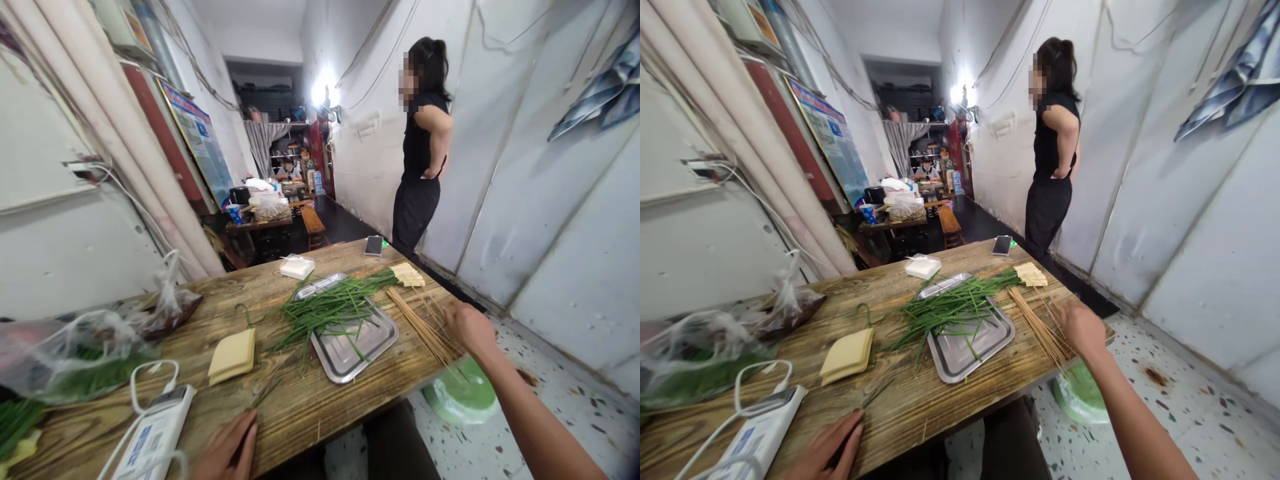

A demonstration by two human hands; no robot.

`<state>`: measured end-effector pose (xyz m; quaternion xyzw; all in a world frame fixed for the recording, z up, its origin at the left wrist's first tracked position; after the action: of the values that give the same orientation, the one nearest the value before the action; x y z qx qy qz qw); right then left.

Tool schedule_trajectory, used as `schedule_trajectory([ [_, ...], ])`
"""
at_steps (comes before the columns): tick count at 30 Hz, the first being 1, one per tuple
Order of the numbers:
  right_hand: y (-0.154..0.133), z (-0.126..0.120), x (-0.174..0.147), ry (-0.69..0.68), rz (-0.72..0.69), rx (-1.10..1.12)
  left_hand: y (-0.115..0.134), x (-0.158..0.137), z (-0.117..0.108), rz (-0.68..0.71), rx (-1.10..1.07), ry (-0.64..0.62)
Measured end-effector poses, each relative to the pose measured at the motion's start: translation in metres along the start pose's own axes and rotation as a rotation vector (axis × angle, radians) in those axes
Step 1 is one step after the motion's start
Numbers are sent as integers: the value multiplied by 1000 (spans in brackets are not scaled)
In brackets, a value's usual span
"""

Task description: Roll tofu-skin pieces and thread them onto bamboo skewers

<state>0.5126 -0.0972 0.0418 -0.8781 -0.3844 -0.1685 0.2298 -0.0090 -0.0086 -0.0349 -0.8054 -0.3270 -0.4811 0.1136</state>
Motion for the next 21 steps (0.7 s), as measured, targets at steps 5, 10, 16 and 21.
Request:
schedule_trajectory([
  [5,-33,-10,-52,-24,-312,122,11,3,0,-114,7,-37],
  [10,-94,13,-58,-176,-563,238,18,9,-1,-187,-32,-48],
  [16,-173,45,-29,-250,-729,187,23,11,-2,-237,-34,-81],
  [21,-205,73,9,-162,-660,27,26,14,-5,-251,-43,-74],
])
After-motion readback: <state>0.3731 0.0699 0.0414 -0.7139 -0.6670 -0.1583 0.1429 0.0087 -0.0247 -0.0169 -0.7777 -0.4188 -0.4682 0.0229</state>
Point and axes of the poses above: each hand's wrist, its own x-axis towards the middle knuckle, its own z-axis out of the palm, y = z × x, the point moved 1 cm from there along x, towards the middle knuckle, and after that the axes turned 13 degrees about y, right-handed, at the moved point
